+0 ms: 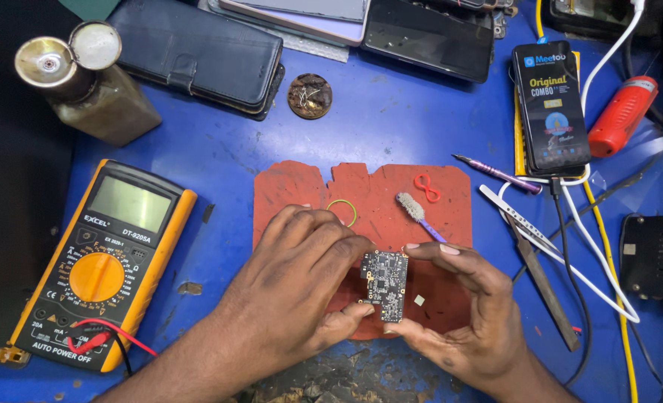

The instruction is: The person tests a circuit board with a multimeter by applying probes to various points on the board and observing the readings on the digital display.

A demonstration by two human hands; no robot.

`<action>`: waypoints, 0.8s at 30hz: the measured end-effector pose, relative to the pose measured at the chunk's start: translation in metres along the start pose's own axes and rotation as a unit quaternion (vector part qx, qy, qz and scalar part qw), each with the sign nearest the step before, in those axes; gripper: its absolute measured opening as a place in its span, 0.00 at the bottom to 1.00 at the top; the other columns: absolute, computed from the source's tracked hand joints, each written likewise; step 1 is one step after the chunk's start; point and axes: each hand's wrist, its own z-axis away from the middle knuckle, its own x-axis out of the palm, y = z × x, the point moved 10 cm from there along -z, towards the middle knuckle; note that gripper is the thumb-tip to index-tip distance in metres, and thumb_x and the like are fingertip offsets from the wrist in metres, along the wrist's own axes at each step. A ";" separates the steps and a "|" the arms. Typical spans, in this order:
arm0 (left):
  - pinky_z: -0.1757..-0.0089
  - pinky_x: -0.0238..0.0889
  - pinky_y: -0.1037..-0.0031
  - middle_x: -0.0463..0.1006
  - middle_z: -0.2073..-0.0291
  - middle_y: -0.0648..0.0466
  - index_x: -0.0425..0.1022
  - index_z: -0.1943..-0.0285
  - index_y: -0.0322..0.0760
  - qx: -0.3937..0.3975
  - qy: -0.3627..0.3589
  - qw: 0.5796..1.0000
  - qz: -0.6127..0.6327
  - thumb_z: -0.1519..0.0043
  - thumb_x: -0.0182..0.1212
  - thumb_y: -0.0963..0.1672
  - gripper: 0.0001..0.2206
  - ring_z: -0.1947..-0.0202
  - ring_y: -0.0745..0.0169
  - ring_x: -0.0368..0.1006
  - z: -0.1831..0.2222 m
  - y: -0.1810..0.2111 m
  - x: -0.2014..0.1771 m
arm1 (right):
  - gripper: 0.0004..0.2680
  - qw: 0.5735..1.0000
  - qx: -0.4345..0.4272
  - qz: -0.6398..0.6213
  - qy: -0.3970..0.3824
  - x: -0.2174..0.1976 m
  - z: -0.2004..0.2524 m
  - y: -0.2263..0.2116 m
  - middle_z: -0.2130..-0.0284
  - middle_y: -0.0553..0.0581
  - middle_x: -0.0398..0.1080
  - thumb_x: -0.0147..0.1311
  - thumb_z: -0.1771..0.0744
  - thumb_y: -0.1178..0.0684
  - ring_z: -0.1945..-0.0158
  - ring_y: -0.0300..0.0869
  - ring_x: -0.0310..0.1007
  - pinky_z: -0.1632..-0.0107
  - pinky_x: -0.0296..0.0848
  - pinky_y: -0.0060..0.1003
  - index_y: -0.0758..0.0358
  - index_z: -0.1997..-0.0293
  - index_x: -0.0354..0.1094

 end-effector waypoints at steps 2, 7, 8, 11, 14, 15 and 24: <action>0.44 0.58 0.53 0.73 0.53 0.46 0.70 0.44 0.29 0.000 0.000 1.000 -0.001 0.49 0.73 0.49 0.28 0.47 0.44 0.68 0.000 0.000 0.000 | 0.36 1.000 0.002 -0.002 -0.002 0.000 -0.001 0.000 0.41 0.69 0.65 0.75 0.43 0.57 0.38 0.50 0.73 0.35 0.74 0.42 0.66 0.34 0.45; 0.45 0.58 0.53 0.73 0.55 0.46 0.72 0.46 0.29 0.000 0.004 1.000 0.001 0.48 0.71 0.49 0.26 0.47 0.44 0.67 0.001 0.000 0.001 | 0.32 1.000 -0.004 -0.022 0.004 -0.005 -0.007 -0.006 0.44 0.66 0.69 0.73 0.40 0.54 0.40 0.48 0.75 0.38 0.75 0.40 0.68 0.36 0.50; 0.44 0.57 0.51 0.73 0.58 0.47 0.73 0.51 0.30 0.009 0.006 1.000 -0.007 0.46 0.70 0.49 0.21 0.48 0.43 0.67 0.002 0.002 0.002 | 0.22 1.000 0.007 0.000 -0.001 -0.007 -0.008 -0.005 0.50 0.64 0.74 0.69 0.39 0.56 0.45 0.47 0.78 0.43 0.78 0.38 0.67 0.44 0.60; 0.43 0.57 0.51 0.73 0.62 0.48 0.75 0.59 0.34 0.008 -0.004 1.000 -0.013 0.41 0.66 0.46 0.11 0.49 0.45 0.68 0.004 0.001 0.009 | 0.08 0.997 0.071 0.020 -0.019 -0.007 -0.009 0.006 0.62 0.59 0.79 0.65 0.37 0.58 0.58 0.41 0.81 0.56 0.79 0.34 0.65 0.57 0.74; 0.42 0.57 0.51 0.73 0.62 0.49 0.75 0.62 0.34 -0.013 -0.013 1.000 -0.015 0.37 0.62 0.43 0.06 0.51 0.47 0.68 0.006 -0.006 0.014 | 0.04 0.985 0.165 0.052 -0.002 -0.008 -0.008 0.021 0.68 0.56 0.80 0.63 0.36 0.59 0.69 0.38 0.79 0.67 0.77 0.31 0.65 0.61 0.77; 0.43 0.56 0.51 0.73 0.61 0.48 0.76 0.61 0.33 -0.023 -0.009 1.000 -0.018 0.37 0.61 0.43 0.06 0.51 0.47 0.68 0.006 -0.009 0.013 | 0.04 0.974 0.207 0.089 0.030 -0.014 -0.006 0.026 0.69 0.55 0.80 0.62 0.36 0.60 0.71 0.38 0.77 0.69 0.76 0.31 0.64 0.60 0.77; 0.40 0.53 0.46 0.71 0.59 0.49 0.76 0.58 0.36 -0.057 -0.005 0.995 -0.086 0.41 0.65 0.45 0.08 0.50 0.46 0.65 0.007 -0.014 0.009 | 0.12 0.938 0.080 0.335 0.028 -0.022 -0.031 -0.005 0.54 0.58 0.76 0.65 0.37 0.58 0.54 0.50 0.73 0.50 0.71 0.44 0.64 0.51 0.74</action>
